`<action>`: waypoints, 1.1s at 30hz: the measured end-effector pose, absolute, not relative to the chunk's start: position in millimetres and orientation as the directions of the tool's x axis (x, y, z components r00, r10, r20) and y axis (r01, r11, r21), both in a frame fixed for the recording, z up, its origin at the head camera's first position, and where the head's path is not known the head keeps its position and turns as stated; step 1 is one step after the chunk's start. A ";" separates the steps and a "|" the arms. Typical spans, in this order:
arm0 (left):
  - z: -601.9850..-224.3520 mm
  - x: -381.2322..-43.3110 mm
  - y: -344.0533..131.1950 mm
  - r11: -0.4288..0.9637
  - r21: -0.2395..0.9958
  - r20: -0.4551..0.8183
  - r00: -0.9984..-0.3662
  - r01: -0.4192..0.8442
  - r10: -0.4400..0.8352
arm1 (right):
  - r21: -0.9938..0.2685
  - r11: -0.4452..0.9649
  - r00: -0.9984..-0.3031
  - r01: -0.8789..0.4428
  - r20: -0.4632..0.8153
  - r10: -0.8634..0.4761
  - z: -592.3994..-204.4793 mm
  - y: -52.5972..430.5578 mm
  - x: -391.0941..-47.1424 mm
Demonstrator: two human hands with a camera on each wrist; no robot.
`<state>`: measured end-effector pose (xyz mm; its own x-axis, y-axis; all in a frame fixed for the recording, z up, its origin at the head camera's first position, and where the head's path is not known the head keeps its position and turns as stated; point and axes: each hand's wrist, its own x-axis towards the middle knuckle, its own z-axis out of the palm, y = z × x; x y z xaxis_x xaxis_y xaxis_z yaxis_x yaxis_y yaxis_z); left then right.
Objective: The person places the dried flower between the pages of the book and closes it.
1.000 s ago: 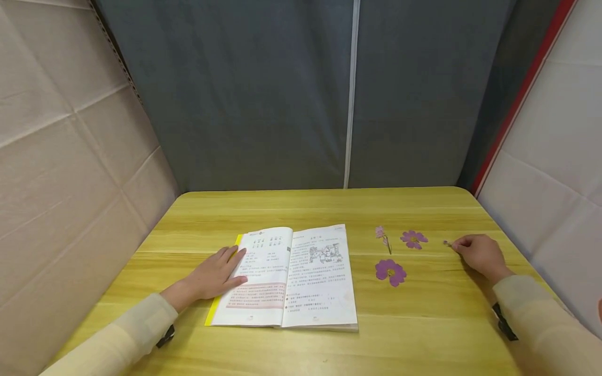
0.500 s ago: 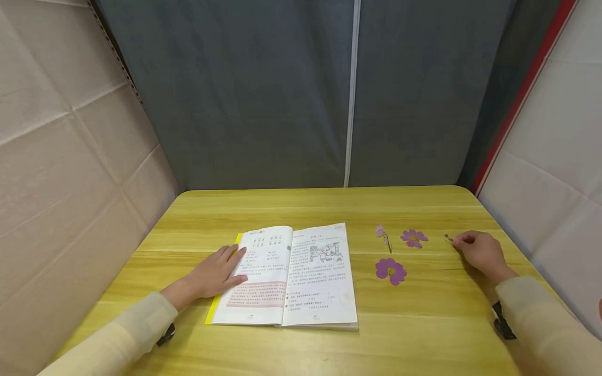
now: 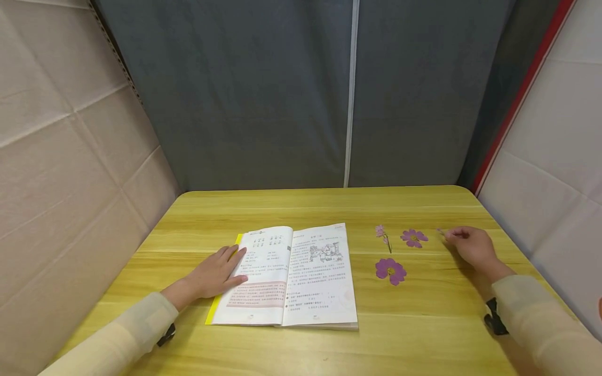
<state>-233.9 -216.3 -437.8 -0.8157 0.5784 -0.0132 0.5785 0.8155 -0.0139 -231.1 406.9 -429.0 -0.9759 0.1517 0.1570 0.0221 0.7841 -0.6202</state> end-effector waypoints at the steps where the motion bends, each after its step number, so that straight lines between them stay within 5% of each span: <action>1: -438.1 -234.2 -216.4 0.817 -0.013 -0.017 -0.817 0.576 0.576 | -0.635 0.772 -0.978 0.022 0.148 0.149 -428.3 405.9 -231.8; 23: -439.3 -234.6 -217.6 0.817 -0.013 -0.008 -0.817 0.576 0.576 | -0.948 0.298 -0.992 0.115 -0.126 -0.016 -407.2 343.1 -235.0; 33: -439.2 -234.9 -217.4 0.807 -0.029 0.009 -0.807 0.589 0.590 | -0.945 0.294 -0.985 0.141 -0.164 -0.056 -399.2 303.9 -235.9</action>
<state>-234.9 -217.4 -439.2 -0.8074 0.5899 0.0094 0.5895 0.8073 -0.0291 -235.9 303.9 -399.2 -0.9848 -0.0557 -0.1642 0.1410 0.2936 -0.9455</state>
